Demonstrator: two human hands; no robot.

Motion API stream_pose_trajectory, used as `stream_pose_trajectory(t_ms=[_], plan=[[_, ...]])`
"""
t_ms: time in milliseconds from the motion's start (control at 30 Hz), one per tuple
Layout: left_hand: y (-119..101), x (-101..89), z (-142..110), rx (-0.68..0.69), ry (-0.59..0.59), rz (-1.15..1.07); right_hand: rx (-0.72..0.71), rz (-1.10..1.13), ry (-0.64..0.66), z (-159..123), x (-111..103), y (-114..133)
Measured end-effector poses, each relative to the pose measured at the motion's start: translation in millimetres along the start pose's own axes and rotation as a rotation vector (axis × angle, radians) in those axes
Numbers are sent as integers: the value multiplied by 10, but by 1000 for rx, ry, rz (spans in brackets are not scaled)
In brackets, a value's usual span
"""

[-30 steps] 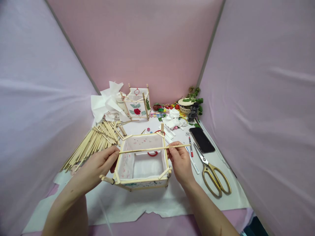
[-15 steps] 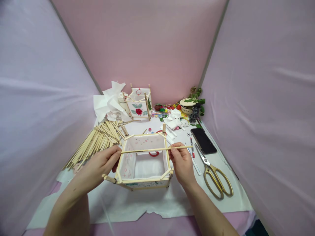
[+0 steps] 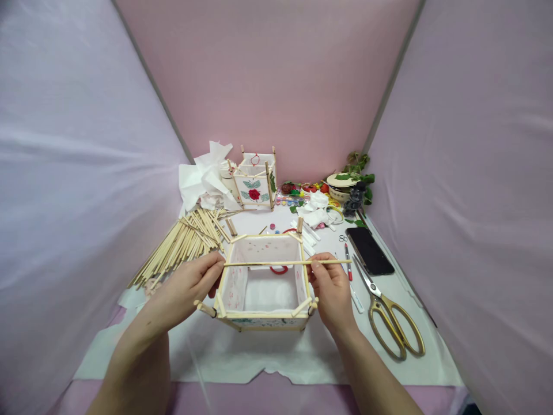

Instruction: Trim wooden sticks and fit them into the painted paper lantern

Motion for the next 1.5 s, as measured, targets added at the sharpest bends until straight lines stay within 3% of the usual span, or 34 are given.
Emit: stream_pose_trajectory(t_ms=[1500], plan=[[27,28,16,-12,21,11,-47,0,32,29,-10,-11]])
Point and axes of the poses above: each hand's wrist, its own z-axis towards the middle knuckle, its own x-axis out of the palm, y = z × x, the point moved 9 cm from there along z, towards the middle knuckle
